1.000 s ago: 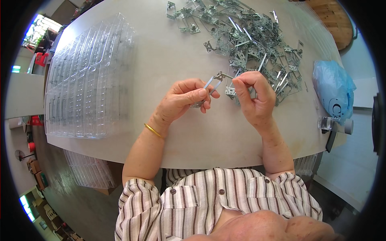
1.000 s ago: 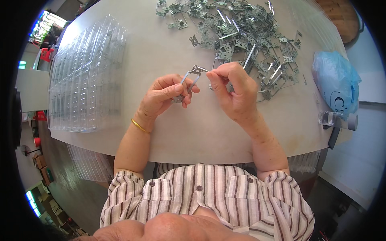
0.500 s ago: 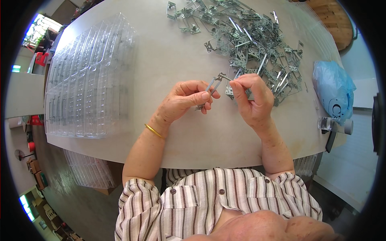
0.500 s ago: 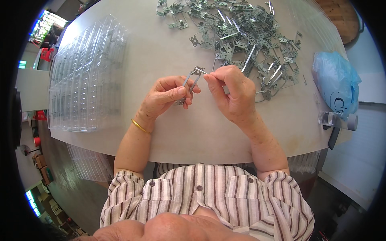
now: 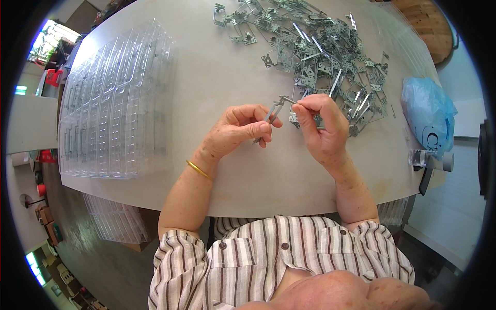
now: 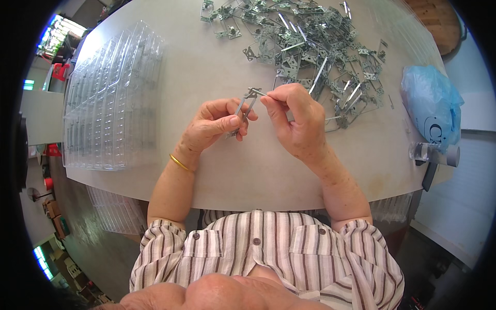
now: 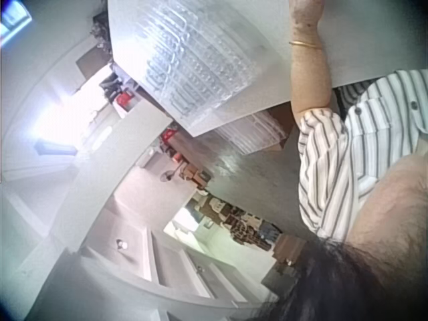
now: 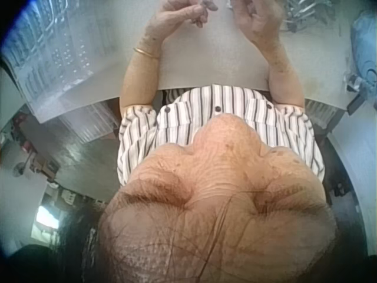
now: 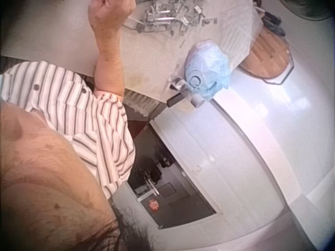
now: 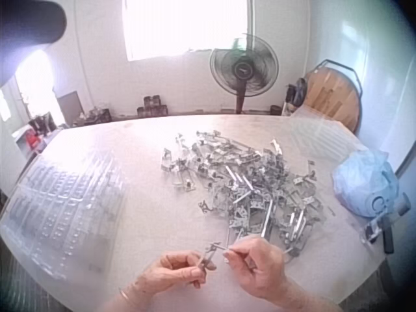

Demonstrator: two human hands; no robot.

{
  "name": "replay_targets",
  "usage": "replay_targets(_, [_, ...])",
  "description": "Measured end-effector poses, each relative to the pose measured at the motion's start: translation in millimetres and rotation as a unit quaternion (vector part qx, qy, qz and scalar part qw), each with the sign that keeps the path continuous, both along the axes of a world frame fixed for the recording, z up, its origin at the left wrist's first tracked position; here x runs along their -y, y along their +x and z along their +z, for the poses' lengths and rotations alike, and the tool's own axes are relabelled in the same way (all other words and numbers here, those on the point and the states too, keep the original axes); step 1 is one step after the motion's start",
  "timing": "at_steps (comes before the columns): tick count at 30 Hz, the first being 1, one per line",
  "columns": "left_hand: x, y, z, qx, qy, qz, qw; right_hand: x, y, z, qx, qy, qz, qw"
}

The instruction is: The person assembles metal hardware pieces by connecting metal plates and wire brackets together by hand, then places the assembled pieces into compartments of a clear plastic tray.

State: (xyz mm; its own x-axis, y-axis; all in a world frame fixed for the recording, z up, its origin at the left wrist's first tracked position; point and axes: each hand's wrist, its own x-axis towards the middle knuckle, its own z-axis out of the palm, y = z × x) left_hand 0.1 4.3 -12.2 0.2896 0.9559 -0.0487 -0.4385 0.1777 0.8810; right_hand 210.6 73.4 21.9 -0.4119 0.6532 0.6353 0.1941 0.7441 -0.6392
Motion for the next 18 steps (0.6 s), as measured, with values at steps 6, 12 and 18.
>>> replay_targets(6, [-0.9,1.9,3.8,-0.017,-0.012,0.005,1.000,2.3,-2.4,-2.9,-0.011,-0.019,0.006,1.000])
replay_targets(12, [-1.4,2.6,4.0,-0.024,-0.023,0.011,0.999,10.3,-4.3,-5.4,-0.014,-0.142,0.004,0.990])
replay_targets(18, [-0.7,2.6,4.6,-0.096,-0.023,0.018,0.995,10.4,1.0,8.2,0.051,-0.247,0.047,0.967])
